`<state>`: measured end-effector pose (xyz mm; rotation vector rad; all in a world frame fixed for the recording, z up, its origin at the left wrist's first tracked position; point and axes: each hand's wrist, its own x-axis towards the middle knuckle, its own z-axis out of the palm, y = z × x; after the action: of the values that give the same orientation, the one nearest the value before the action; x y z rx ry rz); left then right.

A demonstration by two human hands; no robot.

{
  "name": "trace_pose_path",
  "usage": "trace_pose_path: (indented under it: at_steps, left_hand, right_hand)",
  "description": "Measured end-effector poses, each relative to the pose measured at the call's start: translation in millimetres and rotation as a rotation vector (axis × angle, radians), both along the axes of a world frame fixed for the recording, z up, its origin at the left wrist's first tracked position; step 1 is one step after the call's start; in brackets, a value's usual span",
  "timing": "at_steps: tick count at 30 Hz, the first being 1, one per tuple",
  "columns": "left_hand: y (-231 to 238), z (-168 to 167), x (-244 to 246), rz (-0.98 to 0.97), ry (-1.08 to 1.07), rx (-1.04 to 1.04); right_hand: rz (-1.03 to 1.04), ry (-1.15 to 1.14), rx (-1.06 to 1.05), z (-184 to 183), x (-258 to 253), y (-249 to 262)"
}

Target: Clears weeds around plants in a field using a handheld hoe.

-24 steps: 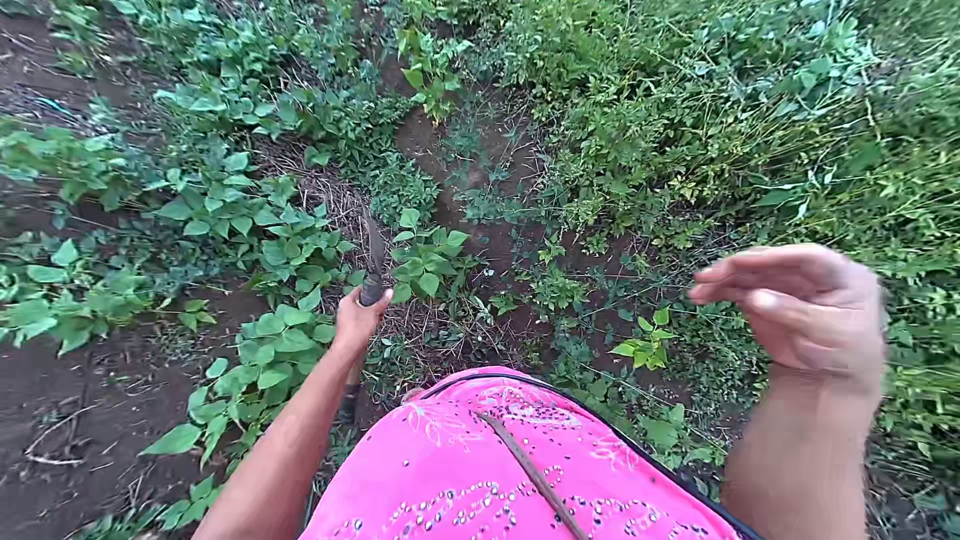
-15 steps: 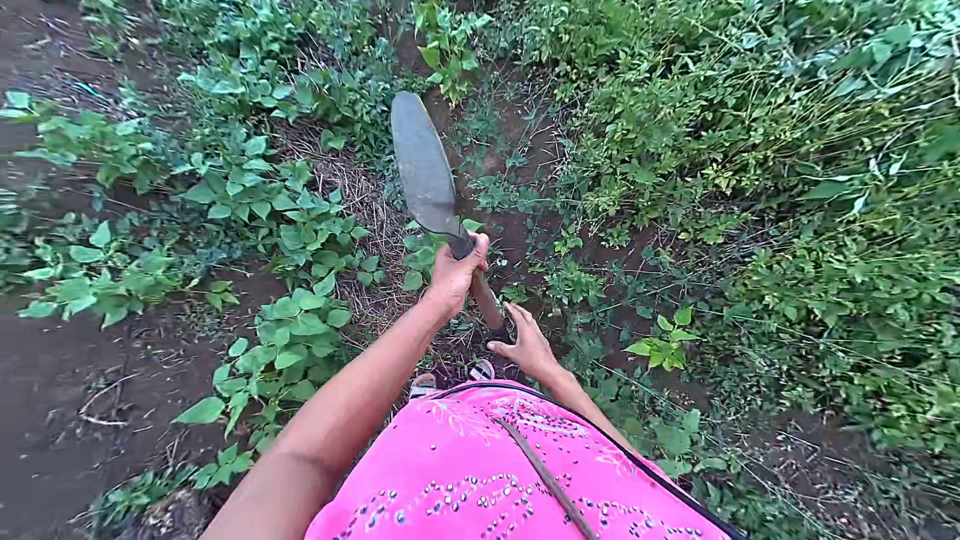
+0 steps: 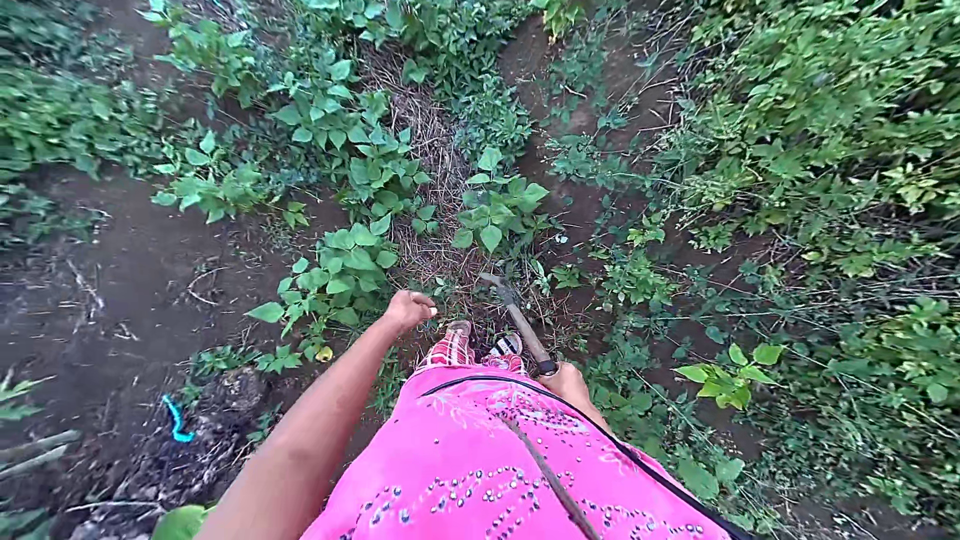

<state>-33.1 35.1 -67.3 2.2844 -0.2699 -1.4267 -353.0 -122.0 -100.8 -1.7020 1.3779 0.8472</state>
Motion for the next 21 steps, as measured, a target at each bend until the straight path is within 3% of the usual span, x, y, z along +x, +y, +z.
trace_pose_path:
  at_steps: [4, 8, 11, 14, 17, 21]
  left_hand:
    - [120, -52, 16, -0.018, 0.016, 0.287]
    - [197, -55, 4, -0.183, 0.079, 0.515]
    - [225, -53, -2, -0.091, 0.123, 0.504]
    - [239, -60, -1, 0.055, 0.179, 0.415]
    - [243, -77, 6, -0.023, 0.276, 0.378]
    - [214, -89, 15, -0.122, 0.364, 0.305]
  right_hand:
    - [0.275, 0.192, 0.078, 4, 34, 1]
    - [0.516, 0.3, 0.153, 4, 70, 24]
    - [0.585, 0.347, 0.199, 1, 91, 42]
    - [0.535, 0.384, 0.197, -5, 99, 49]
    - [0.335, 0.36, 0.183, -32, 79, 44]
    - [0.041, 0.328, 0.14, -54, 36, 37]
